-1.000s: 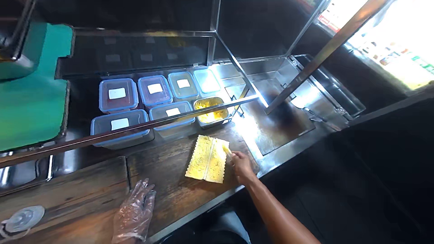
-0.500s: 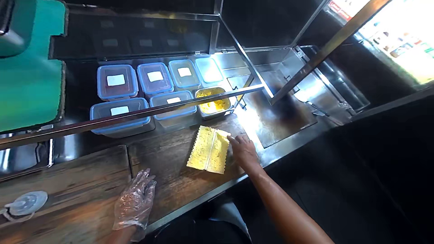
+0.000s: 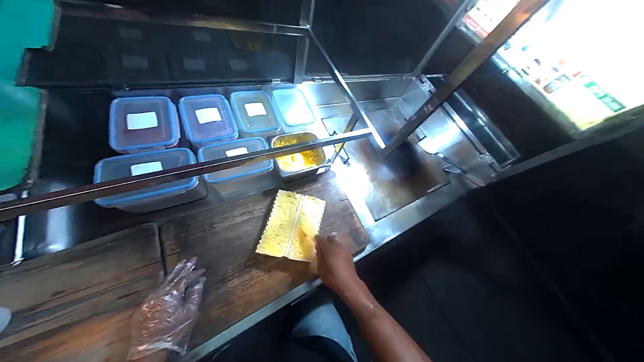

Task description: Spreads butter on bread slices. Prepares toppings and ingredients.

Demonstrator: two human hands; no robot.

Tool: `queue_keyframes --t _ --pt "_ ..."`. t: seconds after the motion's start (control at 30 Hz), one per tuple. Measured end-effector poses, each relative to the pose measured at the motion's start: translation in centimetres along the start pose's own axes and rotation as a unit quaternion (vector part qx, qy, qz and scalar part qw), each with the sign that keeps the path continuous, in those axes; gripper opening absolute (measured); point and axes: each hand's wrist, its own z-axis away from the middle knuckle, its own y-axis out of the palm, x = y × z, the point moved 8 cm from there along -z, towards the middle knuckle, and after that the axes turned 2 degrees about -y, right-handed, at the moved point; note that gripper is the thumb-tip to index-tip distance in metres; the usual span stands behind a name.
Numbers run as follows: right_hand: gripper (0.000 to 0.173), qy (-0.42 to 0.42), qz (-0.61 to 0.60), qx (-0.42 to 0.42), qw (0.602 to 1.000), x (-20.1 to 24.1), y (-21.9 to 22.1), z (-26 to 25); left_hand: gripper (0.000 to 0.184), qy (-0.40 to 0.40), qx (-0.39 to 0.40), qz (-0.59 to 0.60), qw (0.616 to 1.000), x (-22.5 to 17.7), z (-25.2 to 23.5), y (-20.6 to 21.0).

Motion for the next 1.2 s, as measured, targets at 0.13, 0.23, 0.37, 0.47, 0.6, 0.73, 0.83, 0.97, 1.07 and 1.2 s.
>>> queue_keyframes --t 0.13,0.23,0.37,0.47,0.6,0.73,0.83,0.97,1.07,1.2 --pt "0.04 0.001 0.048 -0.098 0.994 -1.4 -0.5 -2.8 0.042 -0.007 0.005 -0.015 1.0 0.0 -0.4 0.2" --pt "0.047 -0.011 0.098 -0.01 0.995 -0.4 0.7 -0.3 0.038 0.0 0.016 -0.013 1.0 0.1 -1.1 -0.1" --pt "0.037 0.031 -0.24 0.02 0.97 -0.6 1.3 -0.1 0.039 -0.003 0.008 -0.022 1.0 0.0 -1.2 0.3" --pt "0.033 0.158 -0.5 -0.038 0.851 -3.8 4.6 -0.8 0.039 -0.019 0.032 -0.026 0.999 0.1 -1.6 0.2" --pt "0.034 0.172 -0.362 -0.117 0.908 -4.1 2.3 3.1 0.043 -0.038 0.026 -0.014 0.999 -0.4 -1.8 0.1" --pt "0.047 0.061 -0.028 -0.142 0.988 -1.9 0.5 -0.8 0.044 -0.041 0.019 -0.035 0.998 -0.3 -1.8 0.5" --pt "0.057 0.035 0.102 -0.044 0.993 -0.3 2.2 0.0 0.043 -0.037 0.037 -0.024 0.998 -0.1 -2.3 0.2" --pt "0.044 0.047 0.013 0.033 0.998 1.6 1.7 3.9 0.043 -0.04 0.031 -0.022 0.998 -0.1 -2.3 0.0" --pt "0.044 0.045 -0.031 -0.081 0.995 0.1 1.2 0.1 0.045 -0.045 0.029 -0.031 0.998 -0.2 -2.4 0.4" --pt "0.048 0.032 0.025 0.045 0.998 2.2 3.3 1.0 0.043 -0.041 0.033 -0.021 0.998 -0.2 -3.3 -0.1"
